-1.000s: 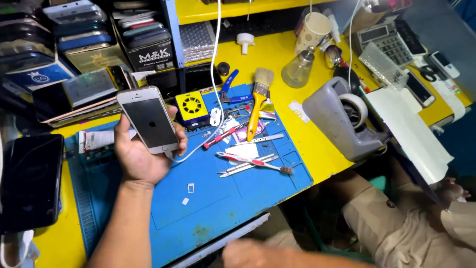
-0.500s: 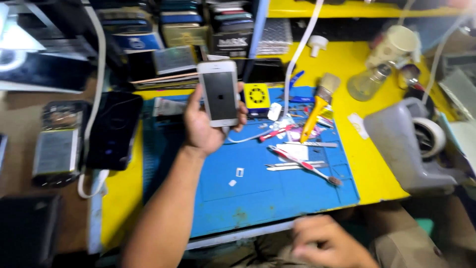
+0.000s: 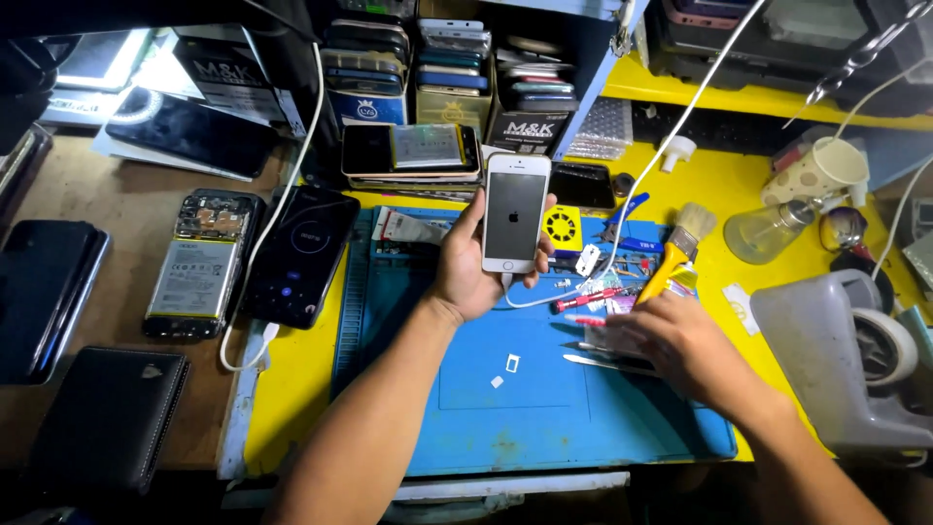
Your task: Testing the functionality and screen of a smartphone at a repair station and recording notes.
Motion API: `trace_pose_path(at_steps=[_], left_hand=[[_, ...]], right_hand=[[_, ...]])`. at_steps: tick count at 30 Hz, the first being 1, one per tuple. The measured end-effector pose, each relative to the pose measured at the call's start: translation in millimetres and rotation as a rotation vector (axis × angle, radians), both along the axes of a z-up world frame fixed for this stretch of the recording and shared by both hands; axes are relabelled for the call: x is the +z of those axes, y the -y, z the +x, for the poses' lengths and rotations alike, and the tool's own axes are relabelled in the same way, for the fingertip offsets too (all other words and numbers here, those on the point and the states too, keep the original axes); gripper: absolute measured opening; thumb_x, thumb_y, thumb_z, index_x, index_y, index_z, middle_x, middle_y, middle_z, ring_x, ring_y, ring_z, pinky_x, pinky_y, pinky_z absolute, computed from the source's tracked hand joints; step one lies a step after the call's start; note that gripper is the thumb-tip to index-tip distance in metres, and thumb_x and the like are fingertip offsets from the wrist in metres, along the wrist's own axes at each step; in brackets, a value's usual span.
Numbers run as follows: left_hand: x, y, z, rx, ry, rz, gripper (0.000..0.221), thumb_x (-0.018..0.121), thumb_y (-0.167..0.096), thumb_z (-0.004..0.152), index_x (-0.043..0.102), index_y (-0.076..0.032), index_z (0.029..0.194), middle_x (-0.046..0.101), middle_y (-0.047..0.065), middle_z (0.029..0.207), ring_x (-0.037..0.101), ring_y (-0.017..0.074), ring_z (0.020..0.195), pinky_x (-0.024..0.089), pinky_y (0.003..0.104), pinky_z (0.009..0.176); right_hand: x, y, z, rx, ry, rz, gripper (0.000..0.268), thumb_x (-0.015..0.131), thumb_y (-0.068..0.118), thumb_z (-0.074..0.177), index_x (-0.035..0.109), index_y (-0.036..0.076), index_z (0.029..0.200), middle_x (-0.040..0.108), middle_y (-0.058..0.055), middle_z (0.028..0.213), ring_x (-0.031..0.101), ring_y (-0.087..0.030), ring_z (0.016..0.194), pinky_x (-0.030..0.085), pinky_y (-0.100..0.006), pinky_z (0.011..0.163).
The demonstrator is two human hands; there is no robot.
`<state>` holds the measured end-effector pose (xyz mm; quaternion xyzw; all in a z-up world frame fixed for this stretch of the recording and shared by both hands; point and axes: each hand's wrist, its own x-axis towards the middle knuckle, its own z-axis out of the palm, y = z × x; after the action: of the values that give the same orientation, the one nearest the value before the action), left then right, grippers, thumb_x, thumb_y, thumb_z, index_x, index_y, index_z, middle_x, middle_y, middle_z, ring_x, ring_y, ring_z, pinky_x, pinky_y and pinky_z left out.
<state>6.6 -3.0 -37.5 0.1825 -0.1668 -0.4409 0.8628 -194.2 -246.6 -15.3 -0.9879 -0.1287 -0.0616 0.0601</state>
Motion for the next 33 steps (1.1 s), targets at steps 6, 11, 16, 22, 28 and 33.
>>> trace_pose_path(at_steps=[6,11,16,22,28,33], left_hand=[[14.6,-1.7,-11.3,-0.034,-0.078,-0.003,0.09,0.036,-0.075,0.097,0.054,-0.003,0.148,0.075,0.025,0.095,0.075,0.0342,0.079,0.062,0.039,0.062],[-3.0,14.7,-21.6,-0.077,-0.124,-0.001,0.096,0.035,-0.082,0.094,0.059,-0.002,0.142,0.075,0.023,0.095,0.075,0.0326,0.081,0.061,0.038,0.064],[6.8,16.8,-24.1,-0.073,-0.146,0.081,0.092,0.038,-0.082,0.093,0.063,-0.006,0.139,0.075,0.022,0.096,0.076,0.0327,0.082,0.063,0.038,0.067],[2.7,29.0,-38.9,0.037,-0.126,0.145,0.076,0.043,-0.068,0.1,0.069,-0.003,0.128,0.076,0.02,0.109,0.076,0.0295,0.078,0.062,0.038,0.059],[8.3,31.8,-52.3,-0.041,-0.29,0.111,0.079,0.042,-0.072,0.098,0.069,-0.004,0.127,0.075,0.019,0.116,0.073,0.0305,0.086,0.059,0.043,0.06],[-3.7,35.5,-43.9,0.042,-0.294,0.158,0.074,0.048,-0.068,0.094,0.07,-0.004,0.123,0.076,0.019,0.11,0.07,0.0274,0.074,0.054,0.041,0.059]], right_hand=[[59.8,-16.2,66.9,-0.121,0.253,0.498,0.014,0.078,0.01,0.092,0.079,0.013,0.106,0.069,-0.005,0.09,0.068,-0.023,0.086,0.054,-0.036,0.081],[17.8,-76.5,100.9,-0.162,0.172,1.526,0.048,0.059,0.026,0.101,0.055,0.0,0.142,0.067,-0.019,0.116,0.066,-0.024,0.107,0.058,-0.041,0.095],[-14.6,-78.9,101.9,0.006,-0.136,1.601,0.067,0.056,0.031,0.1,0.032,0.009,0.159,0.051,-0.014,0.128,0.056,-0.021,0.097,0.056,-0.032,0.071],[-20.1,-63.1,96.4,0.055,-0.214,1.636,0.075,0.064,0.028,0.096,0.028,0.013,0.16,0.055,-0.017,0.121,0.06,-0.02,0.085,0.062,-0.035,0.062],[-5.5,-66.7,88.6,0.072,-0.271,1.618,0.072,0.06,0.029,0.098,0.028,0.011,0.16,0.049,-0.012,0.11,0.061,-0.013,0.071,0.063,-0.03,0.057],[-11.7,-65.7,93.3,0.117,-0.253,1.604,0.061,0.058,0.025,0.1,0.036,0.009,0.155,0.055,-0.012,0.107,0.066,-0.015,0.073,0.06,-0.029,0.06]])
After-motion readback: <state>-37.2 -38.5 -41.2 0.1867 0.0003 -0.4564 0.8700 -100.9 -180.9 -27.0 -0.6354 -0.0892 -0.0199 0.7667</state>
